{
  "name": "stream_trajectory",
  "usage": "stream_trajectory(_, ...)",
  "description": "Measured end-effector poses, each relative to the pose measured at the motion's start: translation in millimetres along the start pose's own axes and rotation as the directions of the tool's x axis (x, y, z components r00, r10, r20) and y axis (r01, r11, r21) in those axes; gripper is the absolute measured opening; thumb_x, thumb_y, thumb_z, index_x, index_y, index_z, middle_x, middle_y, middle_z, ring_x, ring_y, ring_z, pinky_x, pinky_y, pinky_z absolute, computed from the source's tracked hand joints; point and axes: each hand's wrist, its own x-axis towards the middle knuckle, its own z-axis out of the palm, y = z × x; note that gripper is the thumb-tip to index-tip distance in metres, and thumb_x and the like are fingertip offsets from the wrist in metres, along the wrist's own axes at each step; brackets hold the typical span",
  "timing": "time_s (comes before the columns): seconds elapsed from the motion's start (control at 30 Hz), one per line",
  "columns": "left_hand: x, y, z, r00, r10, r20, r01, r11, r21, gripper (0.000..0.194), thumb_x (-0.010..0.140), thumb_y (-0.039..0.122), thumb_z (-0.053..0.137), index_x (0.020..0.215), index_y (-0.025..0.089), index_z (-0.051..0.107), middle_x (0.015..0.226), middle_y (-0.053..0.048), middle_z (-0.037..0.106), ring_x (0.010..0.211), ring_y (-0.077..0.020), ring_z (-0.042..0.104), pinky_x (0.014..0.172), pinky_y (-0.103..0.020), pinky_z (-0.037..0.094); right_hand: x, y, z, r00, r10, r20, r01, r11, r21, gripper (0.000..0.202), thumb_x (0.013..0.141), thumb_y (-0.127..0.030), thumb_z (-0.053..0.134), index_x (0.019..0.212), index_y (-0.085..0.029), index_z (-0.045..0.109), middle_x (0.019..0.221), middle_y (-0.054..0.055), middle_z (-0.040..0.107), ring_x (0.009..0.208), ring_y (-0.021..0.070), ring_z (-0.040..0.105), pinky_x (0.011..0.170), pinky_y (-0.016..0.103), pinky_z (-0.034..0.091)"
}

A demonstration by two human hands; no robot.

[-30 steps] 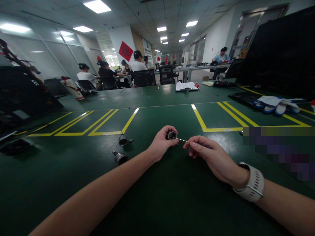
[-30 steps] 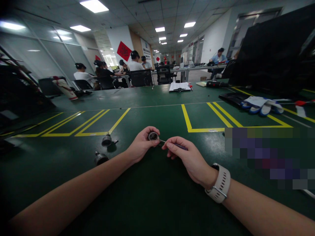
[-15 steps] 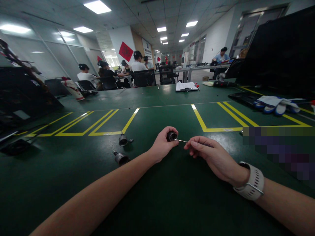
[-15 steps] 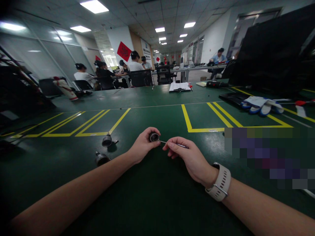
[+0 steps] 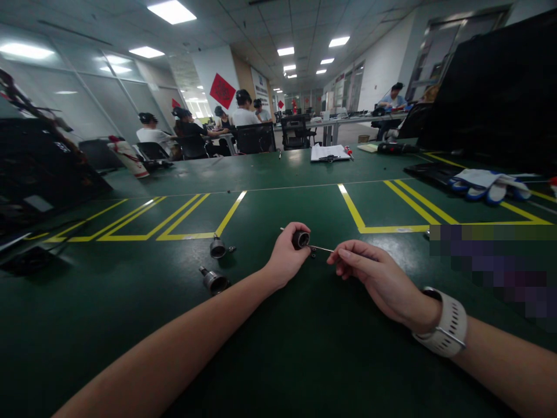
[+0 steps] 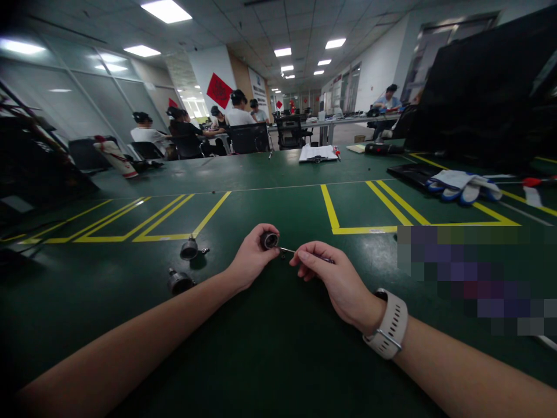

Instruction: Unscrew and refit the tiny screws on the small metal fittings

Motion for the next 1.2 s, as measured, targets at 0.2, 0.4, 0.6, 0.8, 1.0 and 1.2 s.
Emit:
stream_trajectory(0.2,0,-2,-0.1,1.000,-0.007,-0.023,0.008,1.000,0.025,0.039,0.061,-0.003,0.053,0.094,0.018,0.053,0.095,-0.002,0.053,0.088,-0.0160,0.051,0.079,-0.031,0.042,1,1,0,1.000,0.002,-0.019,-0.002,1.000,0.001,0.014,0.082,-0.031,0.056,0.080,-0.019,0.064,0.085,0.004,0.063,0.073,0.0158,0.054,0.067,0.031,0.040)
stream_trajectory(0.4,0,-5,-0.7,0.998,0.003,-0.057,-0.001,0.999,0.033,0.042,0.061,-0.004,0.051,0.097,0.019,0.054,0.095,-0.002,0.053,0.089,-0.0165,0.051,0.080,-0.032,0.041,0,0,0,1.000,0.011,-0.027,-0.011,1.000,0.004,0.015,0.082,-0.031,0.056,0.078,-0.019,0.064,0.083,0.004,0.063,0.073,0.0161,0.054,0.068,0.032,0.041)
stream_trajectory(0.6,-1,-5,-1.5,0.998,-0.040,-0.051,0.040,0.999,0.004,0.041,0.063,-0.001,0.052,0.099,0.019,0.053,0.095,-0.003,0.053,0.088,-0.0167,0.051,0.078,-0.032,0.042,0,0,0,0.999,0.026,-0.022,-0.027,1.000,-0.014,0.014,0.083,-0.030,0.057,0.079,-0.020,0.064,0.082,0.003,0.064,0.073,0.0156,0.055,0.069,0.032,0.042)
stream_trajectory(0.8,-2,-4,-1.4,0.997,-0.064,-0.049,0.064,0.998,0.003,0.039,0.067,0.002,0.053,0.101,0.020,0.053,0.099,-0.004,0.052,0.088,-0.0170,0.051,0.074,-0.030,0.043,-2,-3,1,0.999,0.039,-0.037,-0.040,0.998,-0.041,0.013,0.081,-0.030,0.059,0.077,-0.019,0.064,0.080,0.003,0.064,0.072,0.0159,0.055,0.067,0.032,0.041)
stream_trajectory(1.0,-4,3,-1.4,0.994,-0.090,-0.067,0.099,0.983,0.156,0.036,0.073,0.009,0.054,0.107,0.020,0.052,0.107,-0.006,0.052,0.095,-0.0200,0.051,0.078,-0.033,0.045,-1,0,0,0.984,-0.054,-0.169,0.059,0.998,0.021,0.013,0.080,-0.030,0.059,0.076,-0.019,0.063,0.077,0.002,0.061,0.069,0.0146,0.053,0.064,0.030,0.042)
stream_trajectory(1.2,-9,19,-1.0,1.000,-0.001,0.000,0.000,0.875,0.484,0.028,0.085,0.022,0.048,0.113,0.018,0.049,0.109,-0.006,0.057,0.096,-0.0181,0.055,0.083,-0.032,0.045,6,8,-3,0.945,-0.094,-0.312,0.058,0.991,-0.124,0.015,0.079,-0.031,0.061,0.088,-0.019,0.061,0.085,0.002,0.061,0.073,0.0150,0.053,0.064,0.030,0.044)
